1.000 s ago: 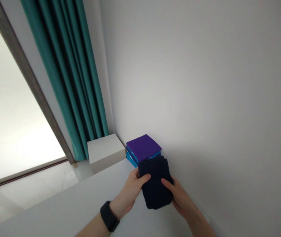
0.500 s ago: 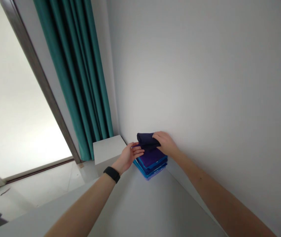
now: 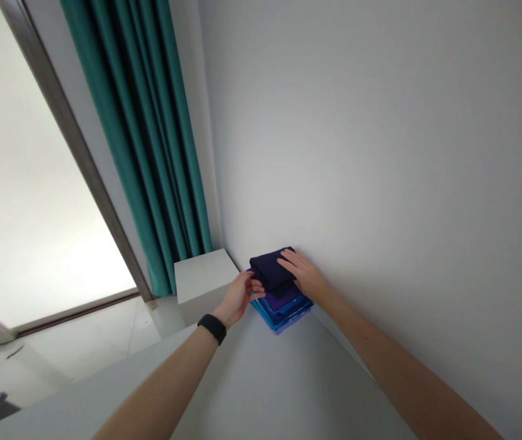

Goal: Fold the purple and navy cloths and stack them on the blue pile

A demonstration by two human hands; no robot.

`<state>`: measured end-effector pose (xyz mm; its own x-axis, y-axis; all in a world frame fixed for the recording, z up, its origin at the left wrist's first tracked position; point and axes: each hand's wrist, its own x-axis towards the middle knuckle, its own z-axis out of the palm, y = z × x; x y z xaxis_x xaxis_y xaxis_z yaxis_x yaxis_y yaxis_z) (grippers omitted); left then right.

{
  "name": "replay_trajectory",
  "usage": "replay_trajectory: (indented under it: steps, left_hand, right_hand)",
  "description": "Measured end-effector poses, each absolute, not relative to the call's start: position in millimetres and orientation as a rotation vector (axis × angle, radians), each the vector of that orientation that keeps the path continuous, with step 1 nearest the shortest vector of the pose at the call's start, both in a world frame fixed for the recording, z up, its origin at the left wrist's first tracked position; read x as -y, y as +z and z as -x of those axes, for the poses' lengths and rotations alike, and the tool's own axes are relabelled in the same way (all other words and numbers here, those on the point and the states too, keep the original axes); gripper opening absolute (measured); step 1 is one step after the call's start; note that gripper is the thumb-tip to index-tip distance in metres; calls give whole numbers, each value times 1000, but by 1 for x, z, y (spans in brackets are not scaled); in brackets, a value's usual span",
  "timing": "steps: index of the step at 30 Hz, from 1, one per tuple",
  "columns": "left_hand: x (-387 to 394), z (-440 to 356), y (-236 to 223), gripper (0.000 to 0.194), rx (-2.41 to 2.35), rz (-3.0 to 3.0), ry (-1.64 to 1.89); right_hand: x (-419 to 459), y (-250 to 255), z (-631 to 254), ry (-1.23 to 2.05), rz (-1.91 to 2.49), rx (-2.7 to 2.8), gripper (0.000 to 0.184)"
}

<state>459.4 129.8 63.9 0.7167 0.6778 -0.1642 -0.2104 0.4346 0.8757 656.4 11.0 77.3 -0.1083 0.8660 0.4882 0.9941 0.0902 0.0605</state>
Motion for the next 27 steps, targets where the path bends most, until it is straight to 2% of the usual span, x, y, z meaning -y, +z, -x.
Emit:
replay_trajectory:
  steps: [9,13,16,20,27]
  left_hand:
    - [-129,-458,62,11,-543,-1032,590]
    - [-129,-456,62,12,-535,-1085,608]
    - [-128,-458,62,12,-537,-1134,637]
    - [-125,-461,58,16,-549,-1215,670]
    - [-123,-461,67,21,-613,-1542,924]
  right_hand:
    - [-7,71,-651,-462,2040,1970,76]
    - [-2,81,-661,-240,2080,2045,82]
    - [-7,100,-670,-108,2124,2031,66]
    - [-30,118,-662,-245,2166,1871,47]
    - [-49,91,-626,-363,2189,1850,54]
